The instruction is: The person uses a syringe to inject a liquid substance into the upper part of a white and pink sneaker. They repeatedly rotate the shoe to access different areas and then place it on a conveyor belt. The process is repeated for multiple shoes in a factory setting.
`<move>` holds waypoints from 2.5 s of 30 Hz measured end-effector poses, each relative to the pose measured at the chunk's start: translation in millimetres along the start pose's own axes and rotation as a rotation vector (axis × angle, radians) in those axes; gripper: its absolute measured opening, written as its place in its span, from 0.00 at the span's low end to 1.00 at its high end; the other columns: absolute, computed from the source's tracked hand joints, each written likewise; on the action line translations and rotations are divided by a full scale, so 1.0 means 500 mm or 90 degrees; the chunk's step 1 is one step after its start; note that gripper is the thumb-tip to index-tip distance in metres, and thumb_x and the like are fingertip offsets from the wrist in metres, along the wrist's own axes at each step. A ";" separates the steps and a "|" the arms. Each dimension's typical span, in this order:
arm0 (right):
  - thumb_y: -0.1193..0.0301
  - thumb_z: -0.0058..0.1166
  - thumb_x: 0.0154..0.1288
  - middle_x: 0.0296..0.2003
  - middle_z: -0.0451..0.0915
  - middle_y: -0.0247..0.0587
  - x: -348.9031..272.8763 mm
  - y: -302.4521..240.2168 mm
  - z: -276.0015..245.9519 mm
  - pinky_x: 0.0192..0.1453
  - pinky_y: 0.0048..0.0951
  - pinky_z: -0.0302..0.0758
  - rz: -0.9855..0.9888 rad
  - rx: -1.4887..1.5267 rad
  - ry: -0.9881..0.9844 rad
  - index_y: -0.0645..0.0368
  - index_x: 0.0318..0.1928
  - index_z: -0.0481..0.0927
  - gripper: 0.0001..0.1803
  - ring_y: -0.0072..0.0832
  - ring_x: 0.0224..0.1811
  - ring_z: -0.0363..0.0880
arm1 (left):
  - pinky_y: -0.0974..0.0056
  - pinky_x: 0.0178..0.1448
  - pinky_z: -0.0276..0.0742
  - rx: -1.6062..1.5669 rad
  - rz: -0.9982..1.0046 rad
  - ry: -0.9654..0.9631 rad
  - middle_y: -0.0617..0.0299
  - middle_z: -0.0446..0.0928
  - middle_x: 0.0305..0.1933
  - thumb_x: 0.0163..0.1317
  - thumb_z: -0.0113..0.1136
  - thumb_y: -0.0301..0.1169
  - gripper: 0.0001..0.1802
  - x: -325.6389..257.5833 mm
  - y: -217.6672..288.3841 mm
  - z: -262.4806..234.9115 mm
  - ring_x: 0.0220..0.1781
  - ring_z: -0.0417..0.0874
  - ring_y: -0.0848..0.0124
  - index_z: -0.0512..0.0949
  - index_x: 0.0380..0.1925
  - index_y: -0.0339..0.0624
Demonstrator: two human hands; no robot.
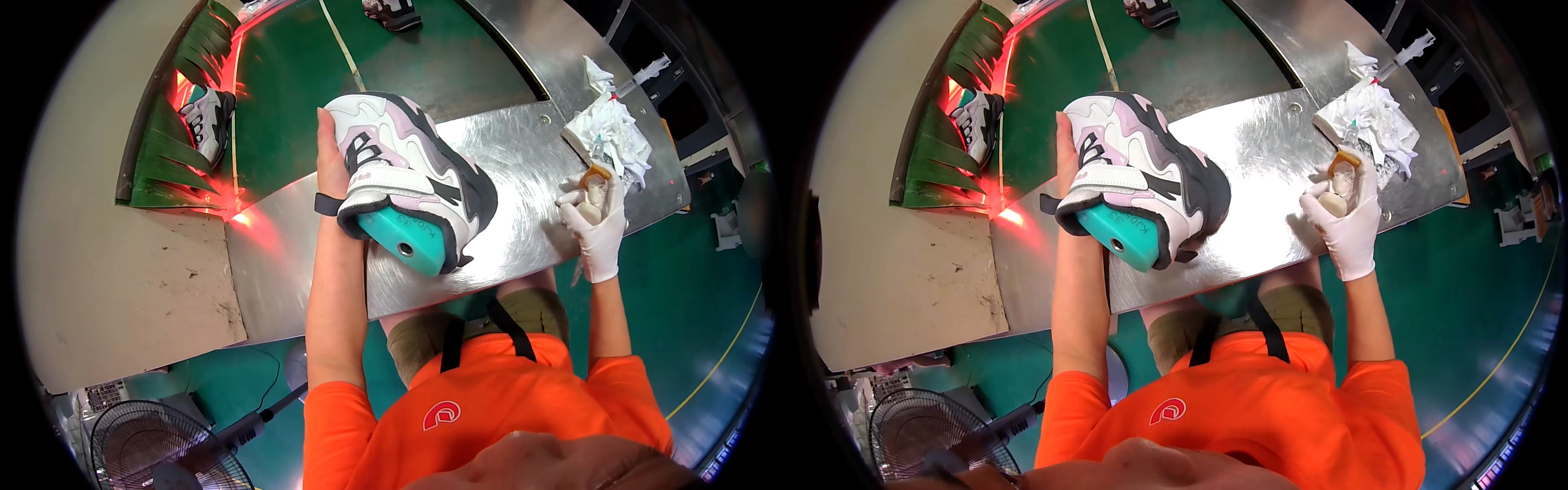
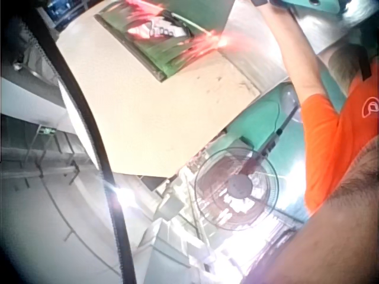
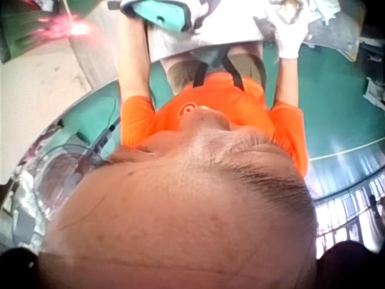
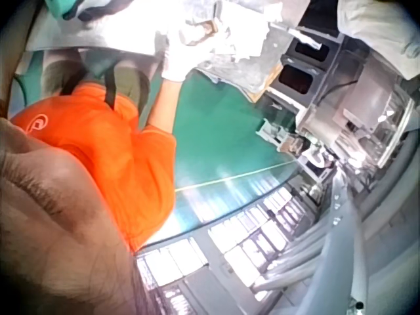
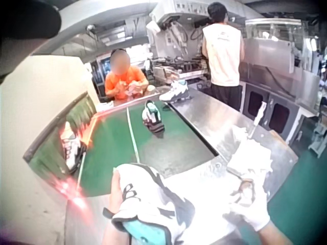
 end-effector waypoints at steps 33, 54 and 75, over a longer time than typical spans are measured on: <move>0.56 0.65 0.51 0.43 0.80 0.53 0.001 -0.113 -0.036 0.34 0.26 0.80 0.024 0.211 -0.172 0.73 0.64 0.65 0.45 0.35 0.34 0.84 | 0.64 0.49 0.83 0.121 0.177 0.011 0.56 0.80 0.46 0.74 0.53 0.44 0.20 -0.060 -0.011 0.086 0.45 0.84 0.68 0.72 0.52 0.38; 0.71 0.70 0.44 0.40 0.80 0.38 0.024 -0.069 -0.043 0.51 0.25 0.76 0.006 -0.196 -0.247 0.65 0.60 0.71 0.39 0.21 0.43 0.79 | 0.65 0.52 0.81 0.163 0.199 -0.059 0.57 0.79 0.47 0.73 0.54 0.46 0.24 -0.061 -0.016 0.081 0.48 0.83 0.70 0.70 0.57 0.37; 0.70 0.70 0.40 0.36 0.79 0.36 0.000 -0.148 -0.081 0.40 0.21 0.77 0.129 -0.251 -0.221 0.64 0.56 0.75 0.37 0.19 0.36 0.78 | 0.66 0.52 0.81 0.162 0.228 -0.037 0.58 0.79 0.48 0.73 0.54 0.41 0.20 -0.060 -0.020 0.097 0.47 0.83 0.71 0.71 0.56 0.37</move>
Point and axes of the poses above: each hand's wrist, its own x-axis towards the middle knuckle, its own z-axis out of the palm, y = z × x, the point moved 3 cm from there along x, towards the middle knuckle
